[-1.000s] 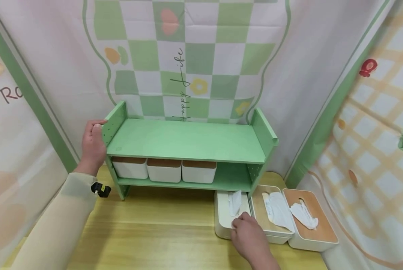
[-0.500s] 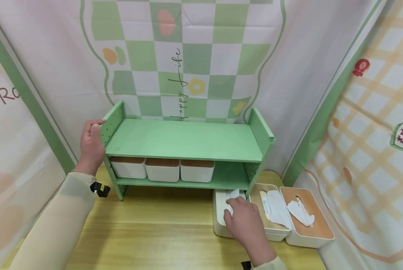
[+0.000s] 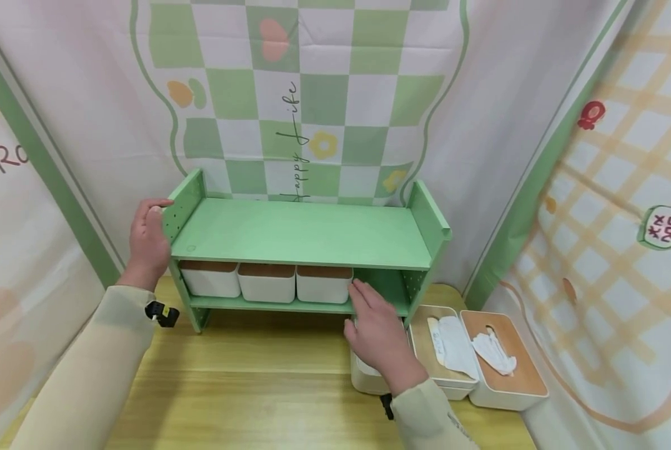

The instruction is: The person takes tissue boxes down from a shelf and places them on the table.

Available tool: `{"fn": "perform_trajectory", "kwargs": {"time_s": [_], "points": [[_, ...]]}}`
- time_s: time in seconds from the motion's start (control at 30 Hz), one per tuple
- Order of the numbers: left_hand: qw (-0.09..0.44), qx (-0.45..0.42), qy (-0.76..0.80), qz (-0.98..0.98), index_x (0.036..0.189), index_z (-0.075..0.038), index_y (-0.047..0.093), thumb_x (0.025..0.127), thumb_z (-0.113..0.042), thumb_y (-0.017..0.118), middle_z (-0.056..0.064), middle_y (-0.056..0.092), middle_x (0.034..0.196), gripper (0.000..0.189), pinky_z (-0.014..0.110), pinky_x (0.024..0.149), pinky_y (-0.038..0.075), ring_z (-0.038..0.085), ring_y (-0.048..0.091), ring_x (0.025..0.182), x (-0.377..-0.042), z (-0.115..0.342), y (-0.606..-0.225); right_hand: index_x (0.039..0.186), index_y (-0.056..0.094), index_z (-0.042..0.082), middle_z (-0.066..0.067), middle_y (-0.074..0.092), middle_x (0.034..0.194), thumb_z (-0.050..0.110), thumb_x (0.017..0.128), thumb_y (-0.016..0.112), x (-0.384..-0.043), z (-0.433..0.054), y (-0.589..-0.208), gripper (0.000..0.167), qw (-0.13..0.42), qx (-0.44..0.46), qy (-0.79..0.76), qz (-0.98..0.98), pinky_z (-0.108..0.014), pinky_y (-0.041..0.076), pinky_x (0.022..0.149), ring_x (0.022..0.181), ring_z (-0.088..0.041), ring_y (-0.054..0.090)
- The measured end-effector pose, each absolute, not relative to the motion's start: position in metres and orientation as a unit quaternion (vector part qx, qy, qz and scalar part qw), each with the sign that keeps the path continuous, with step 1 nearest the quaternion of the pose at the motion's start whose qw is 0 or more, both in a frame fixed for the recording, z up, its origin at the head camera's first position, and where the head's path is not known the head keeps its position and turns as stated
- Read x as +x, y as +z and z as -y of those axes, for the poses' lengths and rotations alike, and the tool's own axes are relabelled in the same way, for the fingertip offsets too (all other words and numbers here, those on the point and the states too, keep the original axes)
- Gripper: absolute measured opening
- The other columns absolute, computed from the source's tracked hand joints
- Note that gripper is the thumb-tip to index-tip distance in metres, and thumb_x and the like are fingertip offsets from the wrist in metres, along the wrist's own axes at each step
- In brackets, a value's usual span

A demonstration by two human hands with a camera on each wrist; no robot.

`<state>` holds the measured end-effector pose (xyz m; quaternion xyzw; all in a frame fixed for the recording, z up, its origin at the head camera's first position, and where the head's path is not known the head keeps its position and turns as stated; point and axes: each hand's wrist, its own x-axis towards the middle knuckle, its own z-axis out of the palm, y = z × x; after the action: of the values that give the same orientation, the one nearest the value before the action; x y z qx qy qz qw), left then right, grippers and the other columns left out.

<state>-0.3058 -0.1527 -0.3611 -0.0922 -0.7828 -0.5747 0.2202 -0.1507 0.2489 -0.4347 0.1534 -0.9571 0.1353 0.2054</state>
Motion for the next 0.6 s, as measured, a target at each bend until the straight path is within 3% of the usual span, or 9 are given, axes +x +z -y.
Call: {"fn": "perform_trajectory", "kwargs": {"time_s": [0.07,0.17,0.23,0.33,0.4,0.6], "points": [[0.213,-0.092,-0.575,0.785,0.134,-0.018,0.049,0.105,-0.042,0.018,0.015,0.034,0.080,0.049,0.040,0.069,0.031,0.024,0.029,0.062,-0.305,0.153,-0.361,0.147,0.042,-0.005,-0.019,0.039,0.153,0.019,0.090,0.062,-0.156,-0.243,-0.431,0.065,0.199,0.164,0.126,0.958,-0.054,0.035,0.106,0.139,-0.034,0.035],[0.199,-0.089,-0.579,0.786,0.136,-0.019,0.050,0.105,-0.043,0.017,0.016,0.046,0.096,0.051,0.044,0.078,0.034,0.027,0.038,0.073,-0.305,0.154,-0.361,0.149,0.040,-0.002,-0.018,0.038,0.153,0.019,0.091,0.062,-0.163,-0.235,-0.426,0.066,0.182,0.176,0.106,0.962,-0.055,0.034,0.106,0.140,-0.034,0.034],[0.191,-0.090,-0.578,0.788,0.139,-0.019,0.050,0.105,-0.045,0.017,0.014,0.050,0.123,0.054,0.049,0.093,0.033,0.030,0.047,0.099,-0.304,0.155,-0.361,0.150,0.040,0.000,-0.018,0.039,0.153,0.020,0.091,0.063,-0.168,-0.230,-0.424,0.066,0.171,0.181,0.089,0.964,-0.056,0.032,0.107,0.139,-0.035,0.035],[0.187,-0.096,-0.573,0.792,0.142,-0.018,0.050,0.105,-0.048,0.016,0.004,0.039,0.152,0.059,0.054,0.109,0.022,0.028,0.034,0.135,-0.304,0.156,-0.362,0.151,0.040,0.002,-0.018,0.041,0.151,0.020,0.092,0.063,-0.173,-0.223,-0.424,0.066,0.158,0.179,0.071,0.968,-0.058,0.030,0.107,0.137,-0.037,0.038],[0.192,-0.101,-0.567,0.794,0.143,-0.018,0.051,0.105,-0.051,0.015,0.003,0.036,0.155,0.061,0.055,0.112,0.018,0.027,0.029,0.140,-0.304,0.156,-0.363,0.151,0.041,0.004,-0.017,0.042,0.150,0.020,0.091,0.063,-0.177,-0.220,-0.424,0.065,0.155,0.173,0.064,0.971,-0.058,0.029,0.107,0.136,-0.036,0.039],[0.216,-0.101,-0.572,0.785,0.139,-0.017,0.055,0.105,-0.051,0.017,0.004,0.043,0.148,0.061,0.052,0.109,0.022,0.029,0.041,0.119,-0.307,0.155,-0.364,0.149,0.044,0.005,-0.015,0.046,0.147,0.020,0.090,0.062,-0.187,-0.214,-0.427,0.063,0.152,0.163,0.048,0.974,-0.060,0.032,0.104,0.133,-0.036,0.040]]}}
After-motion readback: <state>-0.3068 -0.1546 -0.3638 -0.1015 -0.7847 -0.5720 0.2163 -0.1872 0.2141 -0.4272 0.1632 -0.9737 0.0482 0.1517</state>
